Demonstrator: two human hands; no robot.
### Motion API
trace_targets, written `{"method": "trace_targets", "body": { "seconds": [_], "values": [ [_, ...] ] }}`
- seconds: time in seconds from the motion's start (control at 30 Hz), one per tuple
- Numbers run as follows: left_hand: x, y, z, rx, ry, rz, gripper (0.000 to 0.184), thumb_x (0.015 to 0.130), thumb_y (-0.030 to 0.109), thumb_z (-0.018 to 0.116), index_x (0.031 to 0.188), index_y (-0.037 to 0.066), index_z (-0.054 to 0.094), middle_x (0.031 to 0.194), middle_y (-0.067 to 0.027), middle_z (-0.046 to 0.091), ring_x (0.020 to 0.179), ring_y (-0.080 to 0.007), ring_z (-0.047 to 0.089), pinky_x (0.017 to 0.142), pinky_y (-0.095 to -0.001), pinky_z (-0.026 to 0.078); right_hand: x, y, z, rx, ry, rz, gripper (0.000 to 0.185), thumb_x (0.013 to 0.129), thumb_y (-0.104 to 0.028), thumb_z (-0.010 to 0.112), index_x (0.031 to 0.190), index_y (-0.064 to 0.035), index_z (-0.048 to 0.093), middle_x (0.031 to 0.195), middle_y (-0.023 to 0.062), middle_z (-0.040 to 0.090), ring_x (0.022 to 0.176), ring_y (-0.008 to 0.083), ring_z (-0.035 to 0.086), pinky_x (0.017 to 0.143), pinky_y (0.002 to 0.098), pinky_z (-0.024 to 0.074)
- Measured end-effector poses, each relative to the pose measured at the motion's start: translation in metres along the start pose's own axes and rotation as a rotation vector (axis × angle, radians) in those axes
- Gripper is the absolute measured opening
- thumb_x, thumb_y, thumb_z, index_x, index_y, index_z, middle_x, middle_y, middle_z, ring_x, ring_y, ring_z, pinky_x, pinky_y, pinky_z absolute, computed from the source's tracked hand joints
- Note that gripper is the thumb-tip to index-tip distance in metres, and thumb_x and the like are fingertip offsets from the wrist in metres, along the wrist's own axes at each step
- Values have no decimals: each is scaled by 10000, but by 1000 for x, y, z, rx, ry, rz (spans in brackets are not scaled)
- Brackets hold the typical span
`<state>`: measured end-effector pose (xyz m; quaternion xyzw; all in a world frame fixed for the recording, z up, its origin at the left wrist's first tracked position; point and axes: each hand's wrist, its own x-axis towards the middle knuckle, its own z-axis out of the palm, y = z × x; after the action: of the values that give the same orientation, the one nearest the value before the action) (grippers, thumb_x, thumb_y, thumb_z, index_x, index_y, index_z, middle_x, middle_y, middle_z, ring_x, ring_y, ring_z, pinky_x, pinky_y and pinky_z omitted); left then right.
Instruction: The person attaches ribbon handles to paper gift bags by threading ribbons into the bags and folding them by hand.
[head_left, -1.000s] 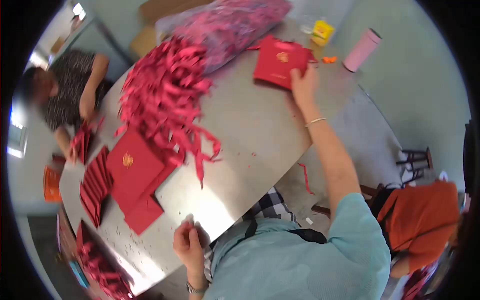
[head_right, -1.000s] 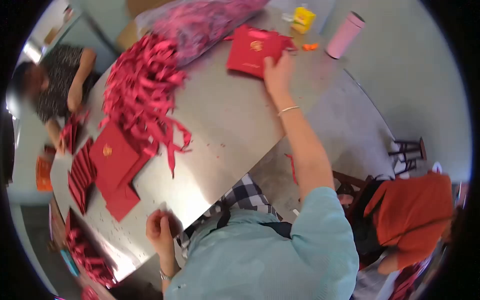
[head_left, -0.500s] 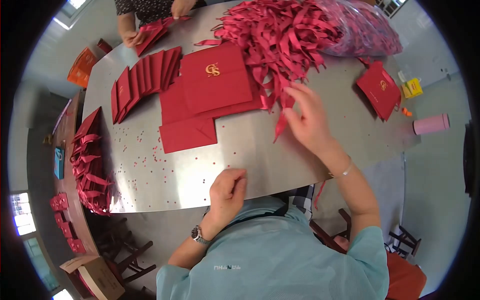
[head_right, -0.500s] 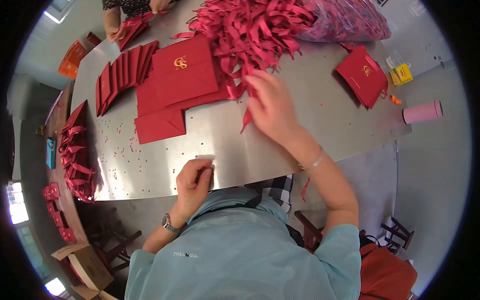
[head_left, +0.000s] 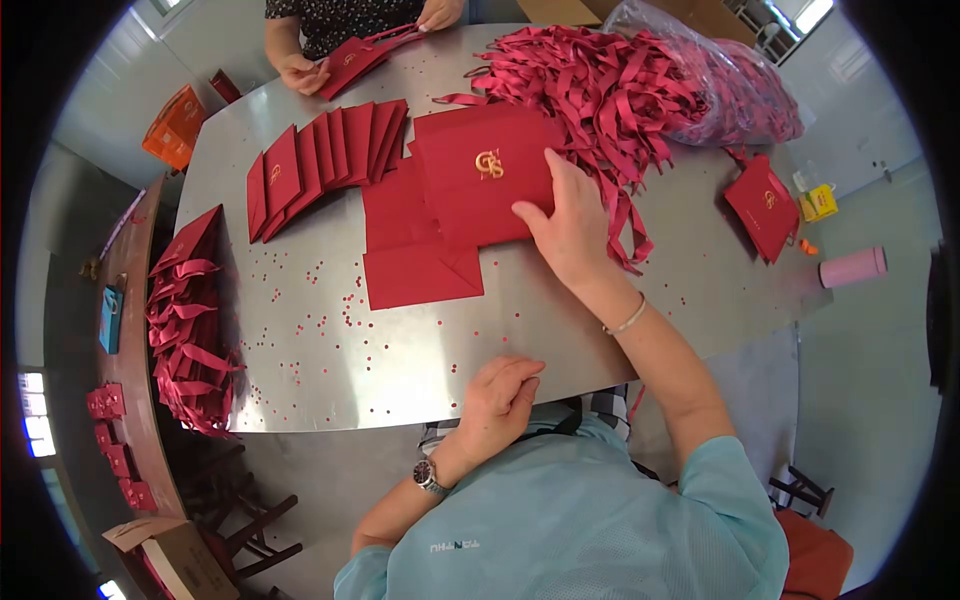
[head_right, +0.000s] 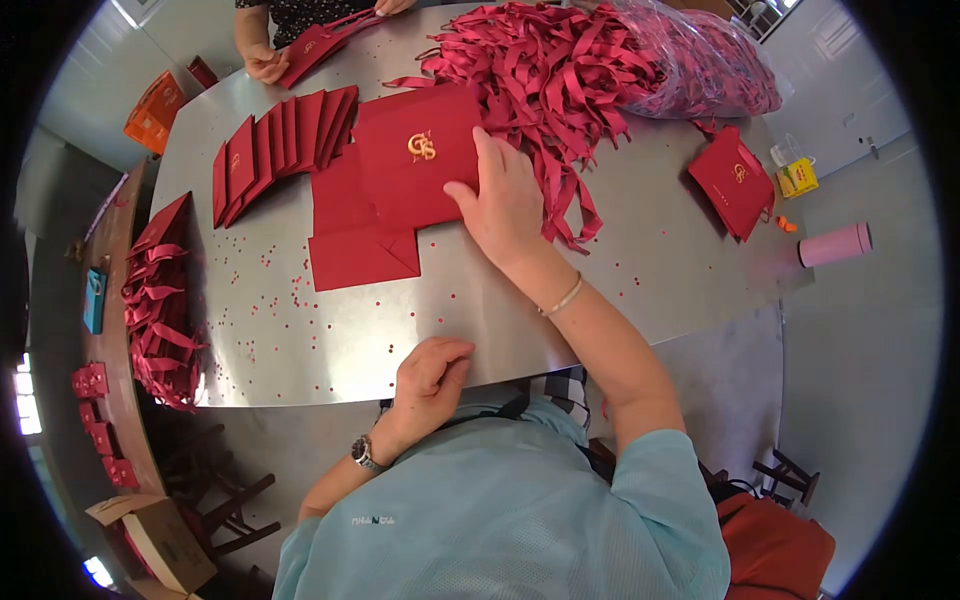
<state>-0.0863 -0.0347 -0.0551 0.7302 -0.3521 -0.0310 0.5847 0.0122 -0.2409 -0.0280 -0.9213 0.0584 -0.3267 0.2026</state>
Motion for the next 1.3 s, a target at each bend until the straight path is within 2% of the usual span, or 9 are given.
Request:
{"method": "trace_targets", "body": {
  "seconds": [0.13, 0.27, 0.37, 0.43, 0.63, 0.77, 1.0, 1.1, 1.3],
  "values": [
    [2, 12, -14, -87, 35, -79, 249, 789, -92, 648, 1012, 19, 643, 955, -140, 652, 838, -306, 634, 715, -374, 526, -36, -11, -21, 635, -29, 270, 626, 807, -77, 730, 1361, 8, 452, 1258, 189, 572, 1130, 289, 584, 952, 370, 483],
    [48, 26, -50, 434, 179, 215, 365, 750, -59, 665, 1106, 12, 629, 1176, -186, 600, 1073, -401, 575, 893, -451, 485, -91, -21, -57, 1016, -243, 513, 610, 830, -33, 726, 1381, 7, 467, 1240, 114, 606, 1074, 158, 593, 908, 281, 490],
    [80, 21, -50, 689, 80, 224, 511, 775, 77, 708, 1260, 5, 565, 1282, -202, 549, 1201, -413, 506, 978, -471, 409, -103, -20, -93, 704, -440, 362, 589, 818, -31, 736, 1361, -5, 509, 1194, 134, 625, 1018, 141, 610, 852, 252, 490],
    [87, 16, -41, 750, -51, 211, 574, 780, 169, 739, 1283, -11, 531, 1213, -191, 577, 1145, -385, 534, 951, -445, 411, -116, -12, -89, 887, -418, 410, 571, 825, -52, 731, 1355, -21, 522, 1158, 161, 632, 982, 174, 628, 841, 282, 500],
    [73, -10, -15, 610, -106, 55, 459, 721, 169, 771, 1118, 1, 615, 1098, -178, 607, 1020, -358, 559, 874, -438, 434, -117, 10, -102, 254, -417, -21, 451, 795, -151, 719, 1217, -42, 604, 1294, 190, 532, 1178, 377, 527, 975, 431, 466],
    [63, -5, -6, 628, -187, -23, 345, 655, 148, 775, 934, 18, 619, 982, -172, 597, 929, -378, 550, 792, -471, 441, -75, 34, -101, -86, -333, -351, 300, 793, -56, 622, 1091, -38, 645, 1171, 149, 599, 1092, 323, 574, 930, 454, 467],
    [47, 3, -9, 577, -176, -19, 268, 731, 126, 736, 912, 18, 570, 911, -153, 579, 882, -362, 578, 809, -445, 455, -74, 55, -99, 105, -513, -472, 104, 789, -11, 609, 891, -30, 610, 1005, 112, 667, 1015, 296, 630, 986, 478, 455],
    [47, 14, -13, 485, -319, -154, 267, 751, 128, 735, 922, 17, 563, 917, -162, 596, 904, -358, 600, 813, -436, 463, -77, 42, -107, 358, -310, -398, 73, 836, 13, 615, 895, -18, 586, 895, 129, 641, 831, 308, 632, 967, 482, 467],
    [55, 35, -28, 511, -471, -178, 248, 792, 173, 724, 893, 13, 563, 802, -161, 638, 824, -357, 634, 807, -437, 480, -72, 8, -137, 802, -76, -422, 40, 917, 25, 530, 919, -11, 546, 880, 134, 595, 767, 252, 573, 832, 458, 490]
  ]
}}
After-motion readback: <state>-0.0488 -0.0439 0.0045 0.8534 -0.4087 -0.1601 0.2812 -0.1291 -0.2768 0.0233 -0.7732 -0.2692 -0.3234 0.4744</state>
